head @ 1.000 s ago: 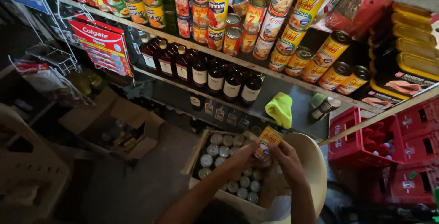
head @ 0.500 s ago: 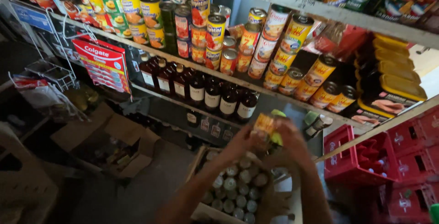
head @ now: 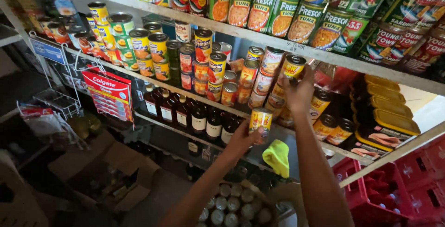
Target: Restocking store shelves with canned goods from a box.
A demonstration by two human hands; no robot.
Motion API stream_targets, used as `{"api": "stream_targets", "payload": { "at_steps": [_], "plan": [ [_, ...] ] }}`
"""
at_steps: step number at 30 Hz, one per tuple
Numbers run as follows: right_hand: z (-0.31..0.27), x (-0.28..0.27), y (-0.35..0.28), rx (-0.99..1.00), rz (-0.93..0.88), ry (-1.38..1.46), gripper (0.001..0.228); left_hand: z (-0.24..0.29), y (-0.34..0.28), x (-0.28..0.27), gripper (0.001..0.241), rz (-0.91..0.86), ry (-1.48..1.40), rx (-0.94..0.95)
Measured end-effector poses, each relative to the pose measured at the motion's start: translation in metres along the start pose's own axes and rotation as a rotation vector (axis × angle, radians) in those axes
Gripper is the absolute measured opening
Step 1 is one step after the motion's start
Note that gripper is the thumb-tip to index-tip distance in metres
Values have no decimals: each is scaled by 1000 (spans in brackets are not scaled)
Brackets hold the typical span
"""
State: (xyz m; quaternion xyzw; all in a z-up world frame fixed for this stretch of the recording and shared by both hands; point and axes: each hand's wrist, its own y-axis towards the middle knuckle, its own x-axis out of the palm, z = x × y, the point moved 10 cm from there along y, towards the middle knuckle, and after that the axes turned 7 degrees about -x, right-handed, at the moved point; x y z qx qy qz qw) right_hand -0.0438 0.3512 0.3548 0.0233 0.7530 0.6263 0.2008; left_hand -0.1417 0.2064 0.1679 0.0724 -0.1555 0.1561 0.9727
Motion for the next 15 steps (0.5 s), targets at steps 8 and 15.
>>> {"api": "stream_targets", "payload": {
  "at_steps": [8,15],
  "plan": [
    [-32,-48,-25,162,138,432,58,-16,1,-10,58,-1,39,-64],
    [-70,-62,-75,321,-93,882,57,-11,-8,11,72,-148,34,127]
  ]
}}
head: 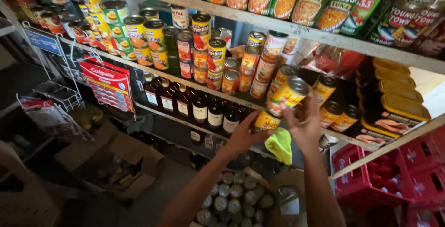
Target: Restocking store shelves with canned goods from a box.
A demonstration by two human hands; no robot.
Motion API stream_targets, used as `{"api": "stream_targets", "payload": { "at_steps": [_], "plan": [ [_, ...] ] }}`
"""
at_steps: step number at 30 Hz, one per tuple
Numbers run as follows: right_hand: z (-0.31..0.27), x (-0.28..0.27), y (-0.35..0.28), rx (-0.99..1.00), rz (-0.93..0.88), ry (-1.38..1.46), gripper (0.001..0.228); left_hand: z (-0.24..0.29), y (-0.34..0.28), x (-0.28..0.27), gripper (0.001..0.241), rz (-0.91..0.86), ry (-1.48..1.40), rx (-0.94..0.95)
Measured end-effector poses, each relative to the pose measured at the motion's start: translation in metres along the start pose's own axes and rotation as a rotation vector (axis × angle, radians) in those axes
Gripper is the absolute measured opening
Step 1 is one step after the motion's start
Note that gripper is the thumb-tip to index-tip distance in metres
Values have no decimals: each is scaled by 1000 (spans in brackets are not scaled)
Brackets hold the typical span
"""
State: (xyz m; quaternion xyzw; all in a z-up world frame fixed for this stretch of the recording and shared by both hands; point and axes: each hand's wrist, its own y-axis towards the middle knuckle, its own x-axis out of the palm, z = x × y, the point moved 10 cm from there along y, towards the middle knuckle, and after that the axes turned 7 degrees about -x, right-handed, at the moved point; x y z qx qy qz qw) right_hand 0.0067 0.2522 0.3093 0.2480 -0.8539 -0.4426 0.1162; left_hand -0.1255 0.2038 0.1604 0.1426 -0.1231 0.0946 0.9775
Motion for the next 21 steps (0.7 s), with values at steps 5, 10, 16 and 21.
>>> {"api": "stream_targets", "payload": {
  "at_steps": [5,10,16,21],
  "plan": [
    [-4,5,-13,132,-83,-86,63,28,-14,16,75,8,161,36],
    [-5,-1,-24,153,-135,-68,58,13,-16,13,79,68,216,12],
    [-6,-7,-40,173,-167,-46,58,11,-17,27,77,-4,110,67],
    [24,-12,-71,363,-213,-175,83,10,-14,38,73,-26,127,141]
  ]
}}
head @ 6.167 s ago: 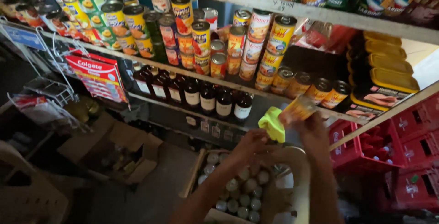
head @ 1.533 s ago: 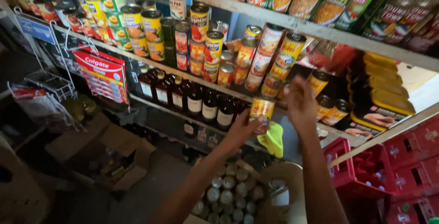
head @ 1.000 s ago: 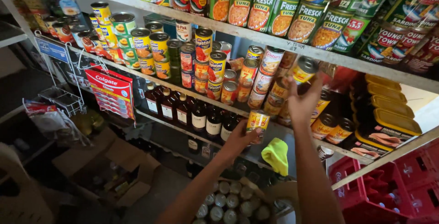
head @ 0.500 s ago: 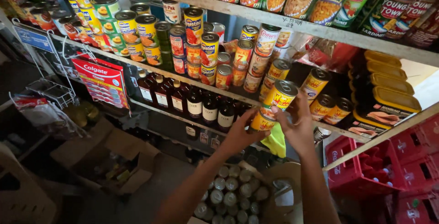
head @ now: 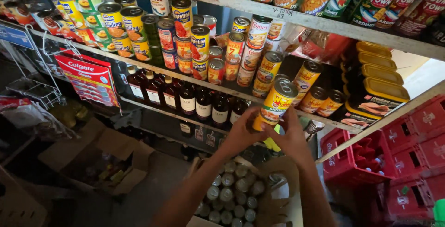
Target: Restocking store shelves with canned goods from a box.
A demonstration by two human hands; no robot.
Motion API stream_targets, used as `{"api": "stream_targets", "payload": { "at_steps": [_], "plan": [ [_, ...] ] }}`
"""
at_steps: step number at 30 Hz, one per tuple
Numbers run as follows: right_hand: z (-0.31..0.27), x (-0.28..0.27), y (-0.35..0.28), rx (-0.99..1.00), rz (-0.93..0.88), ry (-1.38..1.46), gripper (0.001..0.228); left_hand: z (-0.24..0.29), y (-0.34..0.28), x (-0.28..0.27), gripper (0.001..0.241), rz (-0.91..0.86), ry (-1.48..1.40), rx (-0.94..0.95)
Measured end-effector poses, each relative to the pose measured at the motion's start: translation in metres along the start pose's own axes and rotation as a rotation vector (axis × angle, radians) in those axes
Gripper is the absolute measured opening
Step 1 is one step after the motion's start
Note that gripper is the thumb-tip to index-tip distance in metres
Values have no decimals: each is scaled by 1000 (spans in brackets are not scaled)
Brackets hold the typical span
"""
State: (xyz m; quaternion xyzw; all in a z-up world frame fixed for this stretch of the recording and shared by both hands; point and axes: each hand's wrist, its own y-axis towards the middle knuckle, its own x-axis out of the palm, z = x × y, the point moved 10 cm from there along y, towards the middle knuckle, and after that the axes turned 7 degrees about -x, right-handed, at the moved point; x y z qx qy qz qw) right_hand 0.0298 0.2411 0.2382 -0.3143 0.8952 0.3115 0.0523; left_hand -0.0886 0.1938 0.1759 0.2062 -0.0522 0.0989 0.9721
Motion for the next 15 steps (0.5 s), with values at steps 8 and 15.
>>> {"api": "stream_targets", "payload": {
  "at_steps": [8,15],
  "plan": [
    [41,14,12,-11,18,56,63,-21,12,-23,74,35,25,4],
    [50,38,61,-24,50,179,60,43,49,-61,97,-15,247,120]
  ]
}}
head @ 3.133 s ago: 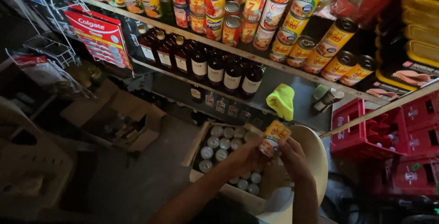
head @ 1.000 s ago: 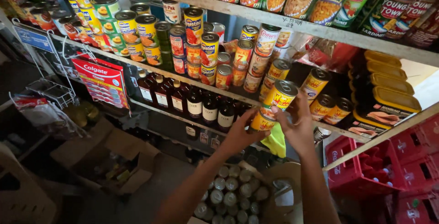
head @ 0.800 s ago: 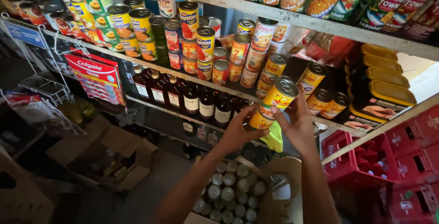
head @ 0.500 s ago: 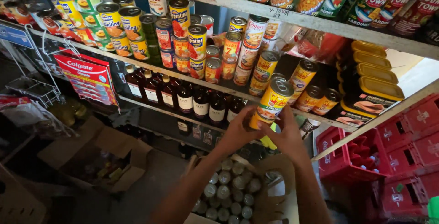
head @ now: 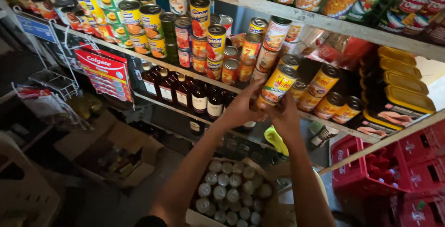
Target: Restocking store shelves with canned goods from a box.
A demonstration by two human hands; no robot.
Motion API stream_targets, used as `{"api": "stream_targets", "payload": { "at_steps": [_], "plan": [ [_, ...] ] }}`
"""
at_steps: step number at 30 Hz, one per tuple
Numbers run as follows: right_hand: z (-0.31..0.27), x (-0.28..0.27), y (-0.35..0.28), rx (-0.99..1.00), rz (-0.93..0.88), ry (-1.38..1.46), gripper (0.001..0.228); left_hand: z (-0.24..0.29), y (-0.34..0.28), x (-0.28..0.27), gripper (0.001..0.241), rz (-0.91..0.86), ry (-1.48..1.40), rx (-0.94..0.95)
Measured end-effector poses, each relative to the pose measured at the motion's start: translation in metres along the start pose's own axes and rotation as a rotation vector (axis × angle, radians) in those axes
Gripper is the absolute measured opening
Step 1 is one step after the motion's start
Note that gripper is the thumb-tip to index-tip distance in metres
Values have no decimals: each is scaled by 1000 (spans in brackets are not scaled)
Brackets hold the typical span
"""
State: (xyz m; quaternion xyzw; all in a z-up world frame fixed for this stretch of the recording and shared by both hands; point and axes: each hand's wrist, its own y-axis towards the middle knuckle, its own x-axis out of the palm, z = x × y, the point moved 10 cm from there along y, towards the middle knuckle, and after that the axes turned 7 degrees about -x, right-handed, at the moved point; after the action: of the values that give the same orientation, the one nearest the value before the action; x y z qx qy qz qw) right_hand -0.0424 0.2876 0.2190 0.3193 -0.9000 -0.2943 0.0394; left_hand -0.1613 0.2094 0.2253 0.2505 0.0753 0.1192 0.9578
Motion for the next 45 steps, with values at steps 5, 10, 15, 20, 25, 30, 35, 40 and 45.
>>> {"api": "stream_targets", "payload": {
  "at_steps": [5,10,15,20,25,30,35,40,45],
  "plan": [
    [10,11,29,-52,35,-59,65,12,23,-17,94,-40,63,75],
    [16,18,46,-222,70,-174,63,-13,38,-29,92,59,100,-73],
    [6,18,48,-140,162,-428,65,-7,42,-44,85,204,331,176],
    [-27,30,47,-312,194,-467,67,-26,50,-48,81,221,354,6],
    [-64,38,45,-489,270,-881,61,-38,55,-46,84,199,191,-62],
    [-54,28,52,-258,257,-695,75,-11,46,-50,83,360,439,347],
    [-63,30,51,-396,252,-1004,72,-26,55,-50,79,330,424,161],
    [-74,32,54,-377,240,-1074,78,-28,55,-47,81,349,398,221],
    [-86,34,52,-357,243,-1038,80,-18,50,-46,87,302,314,18]
  ]
}}
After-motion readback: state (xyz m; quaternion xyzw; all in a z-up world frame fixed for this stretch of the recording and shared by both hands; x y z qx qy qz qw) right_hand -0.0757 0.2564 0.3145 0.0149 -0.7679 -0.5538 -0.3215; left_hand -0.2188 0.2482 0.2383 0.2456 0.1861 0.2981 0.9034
